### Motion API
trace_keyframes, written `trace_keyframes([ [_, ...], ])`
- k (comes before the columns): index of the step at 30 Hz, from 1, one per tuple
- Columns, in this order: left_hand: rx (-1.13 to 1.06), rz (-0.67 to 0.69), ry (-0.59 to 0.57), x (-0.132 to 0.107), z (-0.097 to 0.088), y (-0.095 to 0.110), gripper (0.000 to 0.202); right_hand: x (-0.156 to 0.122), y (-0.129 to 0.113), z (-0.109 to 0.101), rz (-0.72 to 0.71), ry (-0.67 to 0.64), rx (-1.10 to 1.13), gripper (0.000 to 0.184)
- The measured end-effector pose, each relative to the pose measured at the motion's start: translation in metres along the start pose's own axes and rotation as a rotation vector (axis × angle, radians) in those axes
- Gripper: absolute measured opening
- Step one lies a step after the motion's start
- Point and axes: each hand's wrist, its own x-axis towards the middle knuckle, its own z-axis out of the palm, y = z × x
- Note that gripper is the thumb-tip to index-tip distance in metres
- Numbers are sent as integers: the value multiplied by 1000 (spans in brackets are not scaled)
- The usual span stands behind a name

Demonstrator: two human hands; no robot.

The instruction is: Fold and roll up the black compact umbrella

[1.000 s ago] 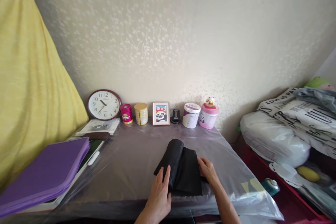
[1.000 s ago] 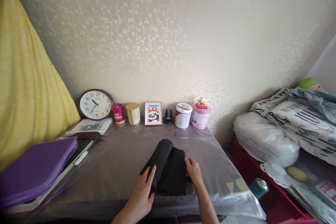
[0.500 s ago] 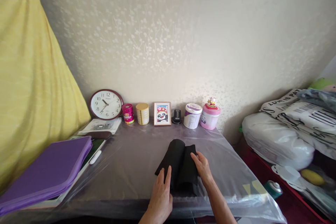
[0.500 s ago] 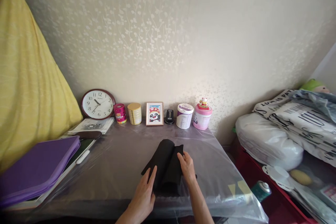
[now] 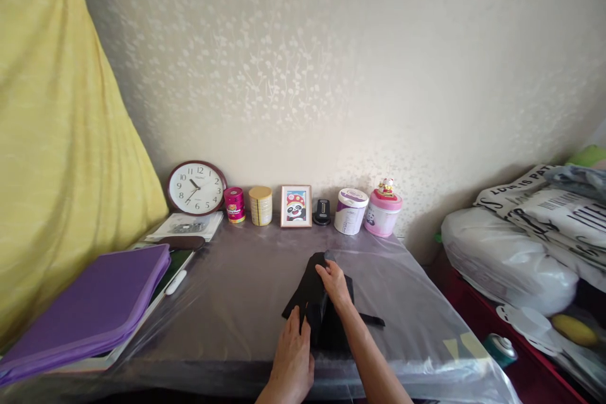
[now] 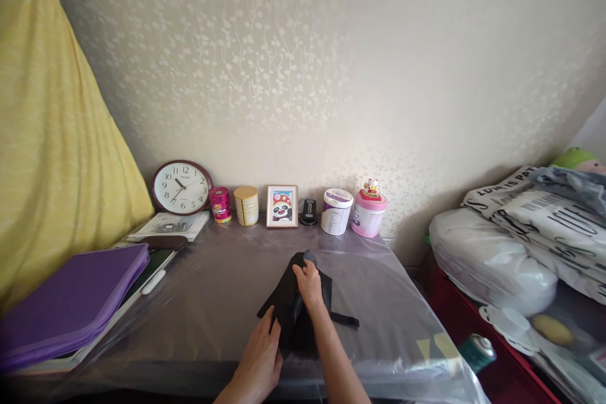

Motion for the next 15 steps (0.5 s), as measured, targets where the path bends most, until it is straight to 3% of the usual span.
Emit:
trace_keyframes([
  [4, 7, 3, -15, 0, 1, -2, 65, 3, -1, 10, -10, -1, -103, 43],
  [11, 17, -32, -39, 1, -3, 0, 72, 0, -5, 12, -68, -40, -342, 37],
  [15, 37, -37, -43, 0, -4, -1, 68, -3, -7, 11, -108, -168, -241, 33],
])
